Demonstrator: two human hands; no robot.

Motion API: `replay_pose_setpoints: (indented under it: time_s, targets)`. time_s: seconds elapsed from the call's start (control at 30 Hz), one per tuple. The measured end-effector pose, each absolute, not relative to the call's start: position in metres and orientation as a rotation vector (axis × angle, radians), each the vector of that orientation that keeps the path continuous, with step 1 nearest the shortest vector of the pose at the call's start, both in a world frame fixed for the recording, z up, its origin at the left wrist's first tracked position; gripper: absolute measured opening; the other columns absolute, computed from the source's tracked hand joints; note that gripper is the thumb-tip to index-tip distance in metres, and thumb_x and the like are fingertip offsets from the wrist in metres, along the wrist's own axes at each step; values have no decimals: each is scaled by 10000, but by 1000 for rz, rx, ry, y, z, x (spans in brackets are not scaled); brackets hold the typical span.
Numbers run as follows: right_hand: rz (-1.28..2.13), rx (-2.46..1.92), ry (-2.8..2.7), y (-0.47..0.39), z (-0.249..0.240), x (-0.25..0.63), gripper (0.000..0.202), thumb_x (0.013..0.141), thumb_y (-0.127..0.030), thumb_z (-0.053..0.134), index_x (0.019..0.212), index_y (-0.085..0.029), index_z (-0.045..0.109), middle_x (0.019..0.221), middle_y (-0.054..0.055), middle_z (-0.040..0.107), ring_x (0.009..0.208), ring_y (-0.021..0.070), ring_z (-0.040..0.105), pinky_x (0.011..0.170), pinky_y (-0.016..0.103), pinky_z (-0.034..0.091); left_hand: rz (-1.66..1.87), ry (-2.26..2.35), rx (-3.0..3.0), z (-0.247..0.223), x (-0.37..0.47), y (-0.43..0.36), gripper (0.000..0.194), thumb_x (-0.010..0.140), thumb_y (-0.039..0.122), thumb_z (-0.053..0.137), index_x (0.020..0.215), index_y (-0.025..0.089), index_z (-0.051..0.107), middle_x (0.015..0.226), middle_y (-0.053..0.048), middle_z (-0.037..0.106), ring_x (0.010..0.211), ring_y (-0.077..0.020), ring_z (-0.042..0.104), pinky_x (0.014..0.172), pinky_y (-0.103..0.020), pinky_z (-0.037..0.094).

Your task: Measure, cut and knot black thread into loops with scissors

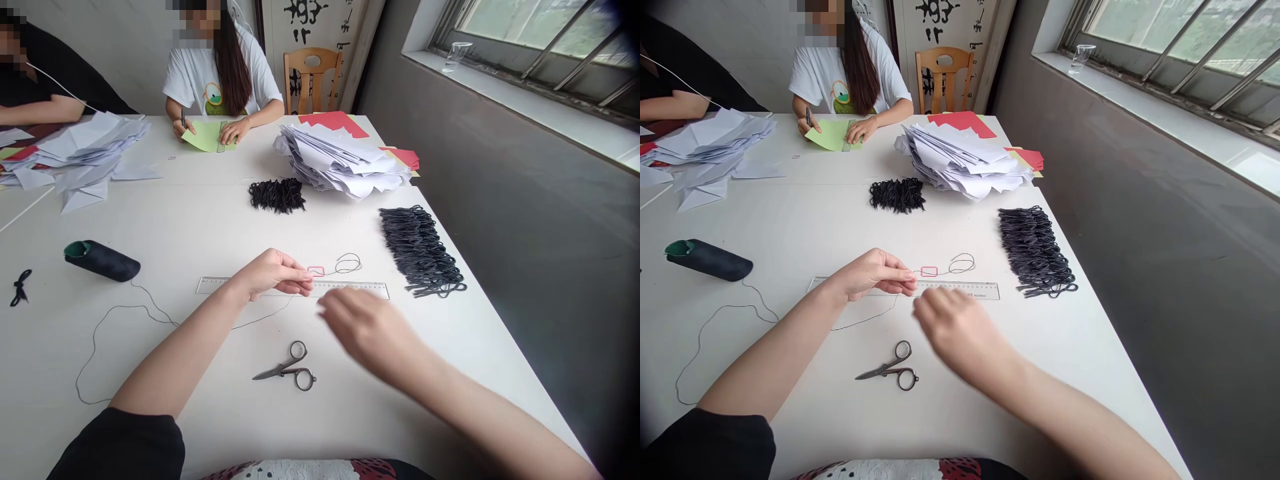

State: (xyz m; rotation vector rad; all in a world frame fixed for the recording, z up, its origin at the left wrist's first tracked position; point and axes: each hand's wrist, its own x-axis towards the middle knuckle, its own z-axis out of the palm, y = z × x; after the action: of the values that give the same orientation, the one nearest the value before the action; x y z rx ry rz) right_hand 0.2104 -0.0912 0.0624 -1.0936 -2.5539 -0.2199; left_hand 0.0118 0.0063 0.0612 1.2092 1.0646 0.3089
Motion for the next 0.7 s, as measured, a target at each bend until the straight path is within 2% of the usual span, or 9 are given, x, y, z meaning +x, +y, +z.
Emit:
replay_pose_setpoints:
  time_s: [0.07, 0.2, 0.3, 0.47, 0.63, 0.7]
  targets:
    - [-117, -988, -2819, -114, 42, 188, 138, 862, -98, 531, 754, -183, 533, 707, 42, 526, 584, 168, 488, 500, 317, 370, 323, 1085, 1203, 62, 11, 7, 285, 693, 391, 788, 785, 124, 749, 862, -107, 745, 817, -196, 714, 773, -265, 547]
    - [-76, -936, -3007, -136, 15, 165, 100, 803, -61, 528, 826, -158, 542, 756, 42, 489, 616, 172, 485, 455, 309, 321, 324, 1105, 1214, 63, 11, 7, 265, 711, 373, 775, 808, 127, 752, 873, -102, 748, 828, -195, 718, 760, -240, 540]
    - [-79, -938, -3087, -138, 17, 161, 154, 800, -34, 491, 897, -141, 541, 764, 47, 472, 675, 181, 506, 452, 301, 303, 318, 1100, 1225, 62, 10, 8, 255, 720, 375, 769, 806, 135, 756, 859, -94, 749, 828, -188, 718, 747, -221, 535]
    - [-15, -989, -3171, -132, 27, 166, 217, 779, 6, 453, 917, -143, 527, 775, 51, 479, 632, 174, 505, 447, 302, 258, 320, 1086, 1225, 61, 10, 8, 248, 723, 382, 767, 788, 142, 756, 847, -93, 748, 820, -185, 717, 733, -216, 539]
    - [459, -954, -3101, -110, 39, 188, 209, 817, -26, 421, 918, -171, 531, 826, 35, 559, 520, 121, 459, 474, 295, 236, 313, 1087, 1231, 64, 10, 5, 240, 721, 369, 769, 774, 135, 754, 846, -97, 747, 802, -184, 716, 715, -215, 545]
    - [709, -1057, -2970, -97, 49, 201, 166, 825, -73, 464, 942, -174, 526, 815, 25, 582, 554, 116, 473, 504, 272, 265, 309, 1081, 1235, 65, 10, 4, 244, 720, 372, 770, 777, 135, 756, 839, -100, 746, 807, -188, 716, 719, -220, 548]
